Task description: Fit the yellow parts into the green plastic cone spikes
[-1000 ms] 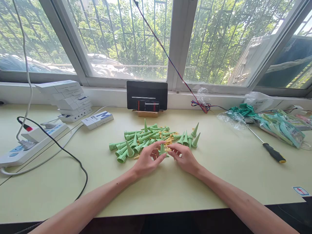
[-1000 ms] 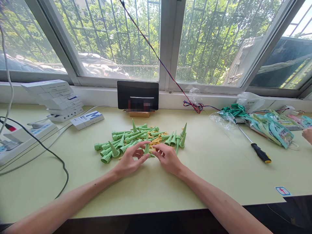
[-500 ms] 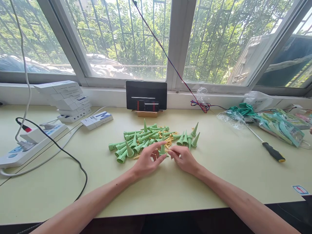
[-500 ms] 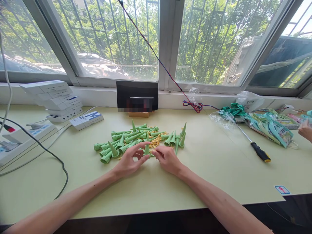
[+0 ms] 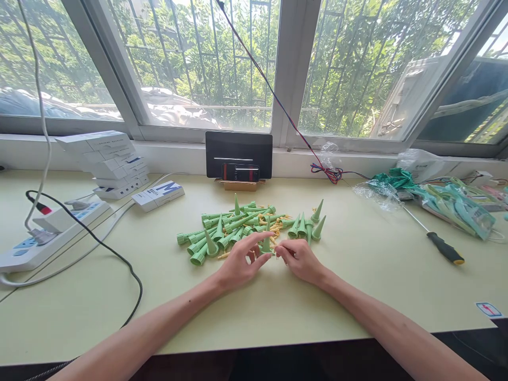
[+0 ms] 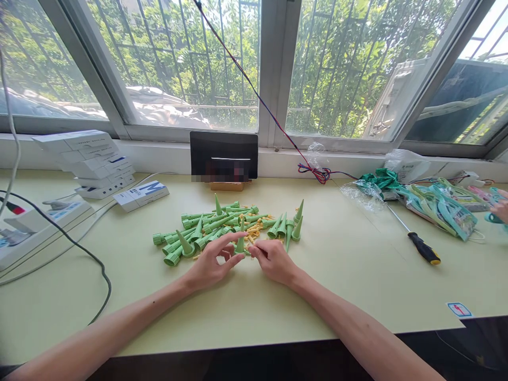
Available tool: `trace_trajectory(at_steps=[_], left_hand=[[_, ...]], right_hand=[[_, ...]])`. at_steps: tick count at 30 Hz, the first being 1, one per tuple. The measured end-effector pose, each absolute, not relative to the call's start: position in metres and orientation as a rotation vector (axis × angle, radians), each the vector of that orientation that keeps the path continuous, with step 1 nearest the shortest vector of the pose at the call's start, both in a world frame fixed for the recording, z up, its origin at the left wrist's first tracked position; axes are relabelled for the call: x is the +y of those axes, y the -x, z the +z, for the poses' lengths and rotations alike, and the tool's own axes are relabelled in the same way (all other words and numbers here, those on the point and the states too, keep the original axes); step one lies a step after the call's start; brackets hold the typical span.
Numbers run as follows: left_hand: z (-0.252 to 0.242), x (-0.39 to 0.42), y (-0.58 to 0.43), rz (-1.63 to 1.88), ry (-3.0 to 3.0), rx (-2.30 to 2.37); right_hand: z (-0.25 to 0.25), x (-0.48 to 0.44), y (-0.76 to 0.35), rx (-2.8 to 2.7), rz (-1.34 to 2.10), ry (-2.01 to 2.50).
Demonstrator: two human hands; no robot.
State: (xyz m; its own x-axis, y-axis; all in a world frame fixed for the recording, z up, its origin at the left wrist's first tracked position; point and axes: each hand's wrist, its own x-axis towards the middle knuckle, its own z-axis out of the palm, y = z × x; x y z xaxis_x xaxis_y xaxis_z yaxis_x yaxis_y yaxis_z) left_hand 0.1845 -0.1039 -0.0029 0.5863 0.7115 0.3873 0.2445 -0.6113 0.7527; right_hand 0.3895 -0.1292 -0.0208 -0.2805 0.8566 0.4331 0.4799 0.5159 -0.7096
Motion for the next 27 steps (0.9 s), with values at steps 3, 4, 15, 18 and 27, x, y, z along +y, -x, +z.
trace_trajectory(at_steps=[3,4,15,18,27], left_hand=[[-0.0036,-0.1040,-0.1846,0.915,-2.161,0.746],[-0.0036,-0.1040,-0.1846,0.917,-2.163,0.743],[-0.0044,-0.1048,-0.1845,0.920,-2.182,0.723],[-0.0040,-0.1053,-0.1847,0.918,-2.181,0.722],[-0.0016,-0.1060,-0.1857,0.896,-2.159,0.729]], right_hand=[[-0.0201,-0.1293,-0.3894,-1.930,0.565,1.092],[-0.0200,-0.1292,-0.3893,-1.929,0.559,1.093],[-0.0176,-0.1309,-0.3878,-1.938,0.562,1.093],[-0.0177,-0.1309,-0.3879,-1.938,0.571,1.101],[-0.0181,-0.1311,-0.3866,-1.931,0.579,1.116]])
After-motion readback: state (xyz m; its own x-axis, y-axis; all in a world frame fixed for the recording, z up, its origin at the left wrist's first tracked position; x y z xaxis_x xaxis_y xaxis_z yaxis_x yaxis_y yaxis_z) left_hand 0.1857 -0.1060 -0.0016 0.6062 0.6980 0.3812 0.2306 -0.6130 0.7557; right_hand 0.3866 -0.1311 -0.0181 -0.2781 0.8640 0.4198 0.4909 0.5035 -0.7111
